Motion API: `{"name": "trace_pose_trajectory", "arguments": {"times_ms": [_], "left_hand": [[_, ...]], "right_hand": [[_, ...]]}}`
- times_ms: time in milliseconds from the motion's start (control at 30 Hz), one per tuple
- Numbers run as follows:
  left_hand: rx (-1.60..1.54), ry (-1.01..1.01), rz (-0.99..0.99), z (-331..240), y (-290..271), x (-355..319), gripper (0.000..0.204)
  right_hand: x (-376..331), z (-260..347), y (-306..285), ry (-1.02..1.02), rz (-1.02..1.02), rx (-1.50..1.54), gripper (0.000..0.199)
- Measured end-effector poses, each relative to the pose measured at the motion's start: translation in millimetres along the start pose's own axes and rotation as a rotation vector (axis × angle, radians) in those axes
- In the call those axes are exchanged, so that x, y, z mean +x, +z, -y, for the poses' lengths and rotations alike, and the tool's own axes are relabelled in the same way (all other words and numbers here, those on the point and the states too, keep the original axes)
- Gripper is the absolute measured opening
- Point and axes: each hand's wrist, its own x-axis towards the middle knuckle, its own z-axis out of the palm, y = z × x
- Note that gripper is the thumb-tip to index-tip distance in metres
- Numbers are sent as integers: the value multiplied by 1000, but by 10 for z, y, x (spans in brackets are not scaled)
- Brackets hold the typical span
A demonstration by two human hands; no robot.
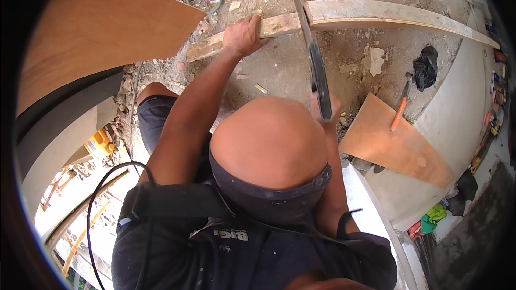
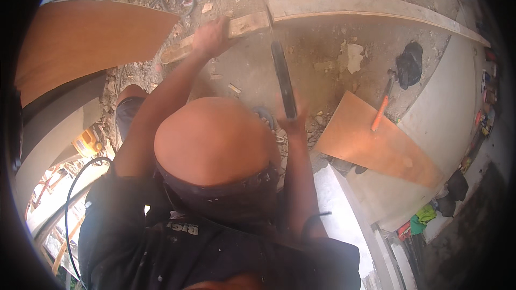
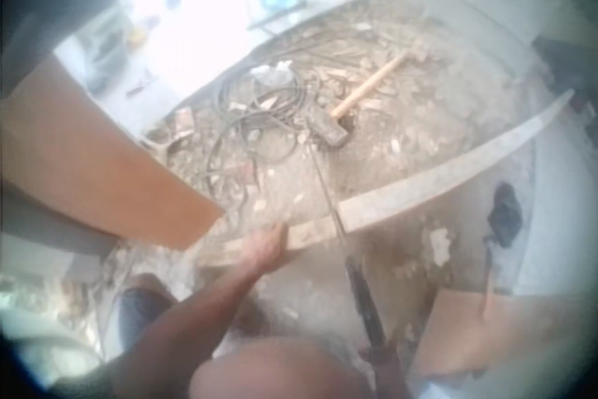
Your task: The person uses a hand saw to cut a piece of wood on the floor. They then retrieve nails from a pink basin and use a hammer to drive them into the wood, joining two pieces together.
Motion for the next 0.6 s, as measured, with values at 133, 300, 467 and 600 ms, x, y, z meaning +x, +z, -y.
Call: {"name": "trace_pose_trajectory", "arguments": {"times_ms": [133, 300, 467, 600], "left_hand": [[-36, 44, -25, 53, 93, -66, 63], [47, -33, 91, -42, -125, -110, 63], [-19, 17, 50, -54, -34, -17, 58], [-28, 24, 91, -25, 39, -104, 59]], "right_hand": [[-112, 117, -158, 130, 64, 52, 12], [-1281, 220, -651, 300, 22, -300, 21], [178, 27, 138, 14, -26, 79, 11], [-280, -40, -210, 98, 25, -75, 14]]}}
